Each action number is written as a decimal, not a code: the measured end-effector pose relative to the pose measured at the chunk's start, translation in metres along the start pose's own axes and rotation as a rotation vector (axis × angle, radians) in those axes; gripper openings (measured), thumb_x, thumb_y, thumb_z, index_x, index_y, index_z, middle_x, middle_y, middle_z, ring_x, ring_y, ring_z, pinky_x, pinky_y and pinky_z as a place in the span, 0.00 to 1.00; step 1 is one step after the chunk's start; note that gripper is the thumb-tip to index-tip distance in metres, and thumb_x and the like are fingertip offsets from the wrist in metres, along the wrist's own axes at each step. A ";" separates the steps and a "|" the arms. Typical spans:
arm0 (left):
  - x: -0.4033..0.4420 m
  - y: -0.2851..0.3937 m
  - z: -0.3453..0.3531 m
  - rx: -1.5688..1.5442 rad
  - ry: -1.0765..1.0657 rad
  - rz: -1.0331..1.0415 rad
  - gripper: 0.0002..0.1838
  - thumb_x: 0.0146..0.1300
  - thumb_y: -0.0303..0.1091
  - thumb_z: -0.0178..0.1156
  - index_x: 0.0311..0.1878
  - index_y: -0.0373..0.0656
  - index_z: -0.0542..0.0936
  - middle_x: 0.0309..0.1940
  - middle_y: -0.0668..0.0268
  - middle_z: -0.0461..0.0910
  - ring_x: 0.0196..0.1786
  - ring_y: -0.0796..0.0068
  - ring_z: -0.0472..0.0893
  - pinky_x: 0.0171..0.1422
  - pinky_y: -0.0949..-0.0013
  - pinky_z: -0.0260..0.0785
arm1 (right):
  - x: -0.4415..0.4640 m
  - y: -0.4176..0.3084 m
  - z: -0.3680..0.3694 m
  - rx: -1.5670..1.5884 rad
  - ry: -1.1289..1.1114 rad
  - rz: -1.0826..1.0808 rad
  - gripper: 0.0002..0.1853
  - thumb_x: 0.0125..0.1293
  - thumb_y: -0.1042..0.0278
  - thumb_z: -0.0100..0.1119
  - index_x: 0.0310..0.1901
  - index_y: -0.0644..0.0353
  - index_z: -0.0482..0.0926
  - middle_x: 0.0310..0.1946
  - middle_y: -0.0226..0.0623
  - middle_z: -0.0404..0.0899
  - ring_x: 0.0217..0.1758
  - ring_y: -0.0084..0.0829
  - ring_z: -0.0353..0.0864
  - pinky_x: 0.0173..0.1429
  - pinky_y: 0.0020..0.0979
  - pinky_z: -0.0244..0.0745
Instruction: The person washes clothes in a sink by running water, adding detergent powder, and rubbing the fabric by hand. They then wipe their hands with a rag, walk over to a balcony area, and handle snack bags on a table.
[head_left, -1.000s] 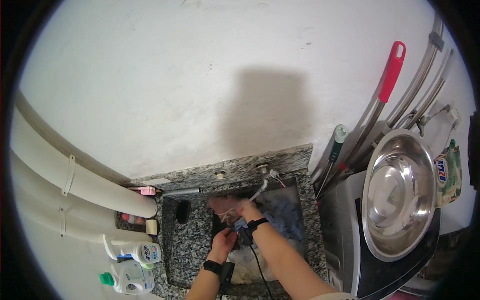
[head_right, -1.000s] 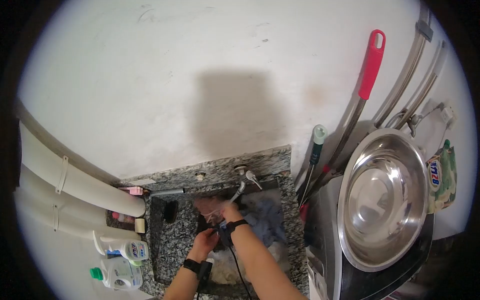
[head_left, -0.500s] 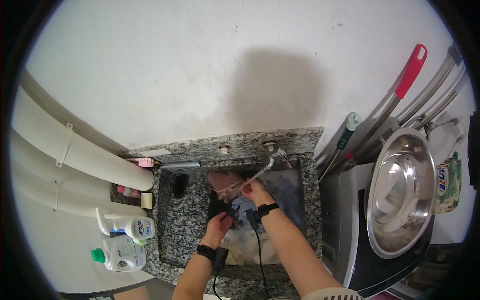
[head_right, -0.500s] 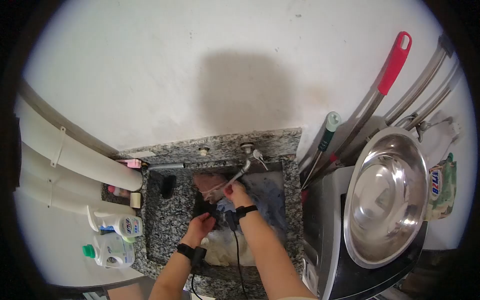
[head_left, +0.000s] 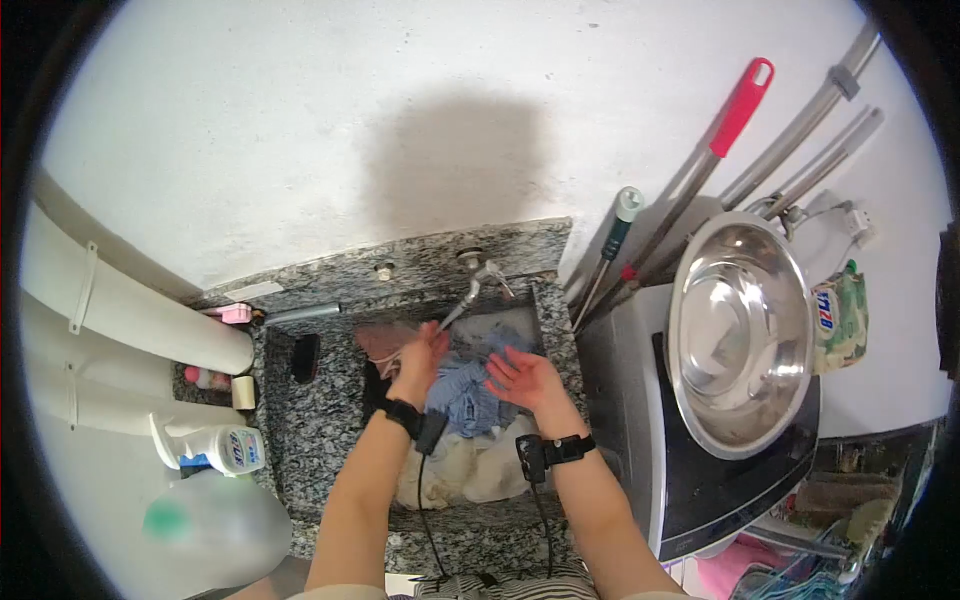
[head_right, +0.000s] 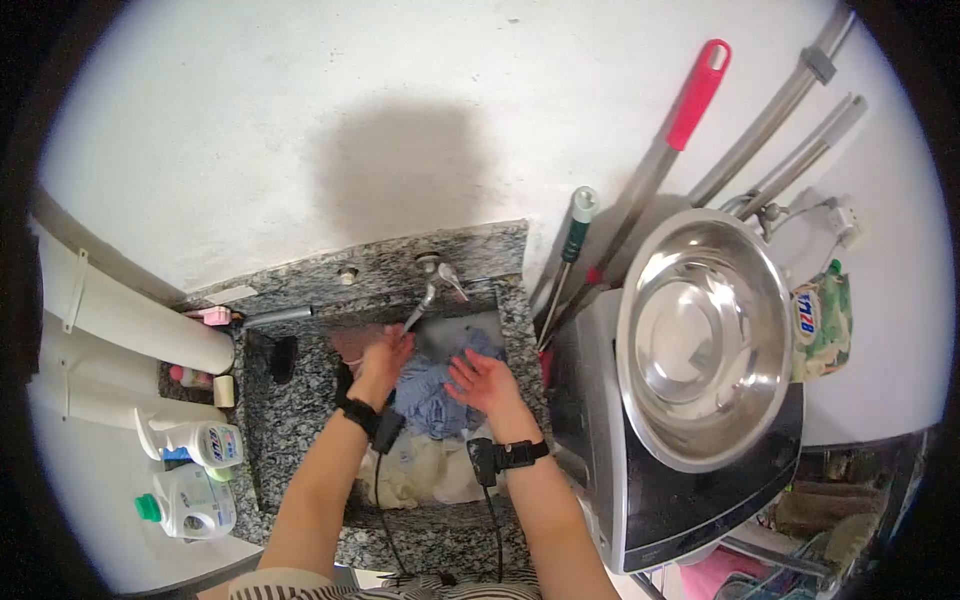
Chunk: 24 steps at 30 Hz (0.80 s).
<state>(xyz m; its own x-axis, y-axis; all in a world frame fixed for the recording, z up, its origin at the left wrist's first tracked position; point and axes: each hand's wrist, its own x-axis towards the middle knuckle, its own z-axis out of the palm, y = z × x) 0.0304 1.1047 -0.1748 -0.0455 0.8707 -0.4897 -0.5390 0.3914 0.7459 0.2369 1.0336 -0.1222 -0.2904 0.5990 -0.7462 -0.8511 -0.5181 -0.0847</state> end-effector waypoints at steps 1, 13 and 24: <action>0.011 0.006 0.001 -0.073 0.052 -0.044 0.18 0.69 0.39 0.48 0.52 0.34 0.72 0.39 0.64 0.76 0.44 0.72 0.74 0.43 0.72 0.68 | -0.011 -0.006 0.000 0.100 -0.072 0.062 0.14 0.59 0.69 0.53 0.48 0.55 0.75 0.58 0.40 0.68 0.65 0.38 0.62 0.66 0.53 0.54; -0.081 -0.011 -0.033 1.920 -0.068 0.564 0.22 0.59 0.34 0.54 0.58 0.40 0.69 0.57 0.48 0.67 0.62 0.54 0.67 0.55 0.47 0.64 | -0.030 -0.011 -0.023 0.383 0.053 0.019 0.12 0.63 0.65 0.47 0.44 0.60 0.75 0.61 0.46 0.63 0.67 0.42 0.58 0.68 0.51 0.51; -0.275 -0.012 0.044 0.974 -0.444 0.486 0.29 0.51 0.38 0.66 0.55 0.37 0.71 0.46 0.58 0.74 0.50 0.62 0.70 0.55 0.62 0.63 | -0.037 0.011 -0.027 0.766 0.082 0.059 0.08 0.65 0.64 0.44 0.38 0.59 0.70 0.57 0.46 0.64 0.62 0.44 0.61 0.62 0.52 0.56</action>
<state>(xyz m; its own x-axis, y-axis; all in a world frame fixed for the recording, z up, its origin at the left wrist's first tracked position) 0.0867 0.8739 -0.0291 0.3316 0.9434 -0.0023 0.3339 -0.1151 0.9356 0.2499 0.9892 -0.1134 -0.3371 0.5205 -0.7845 -0.9089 0.0372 0.4153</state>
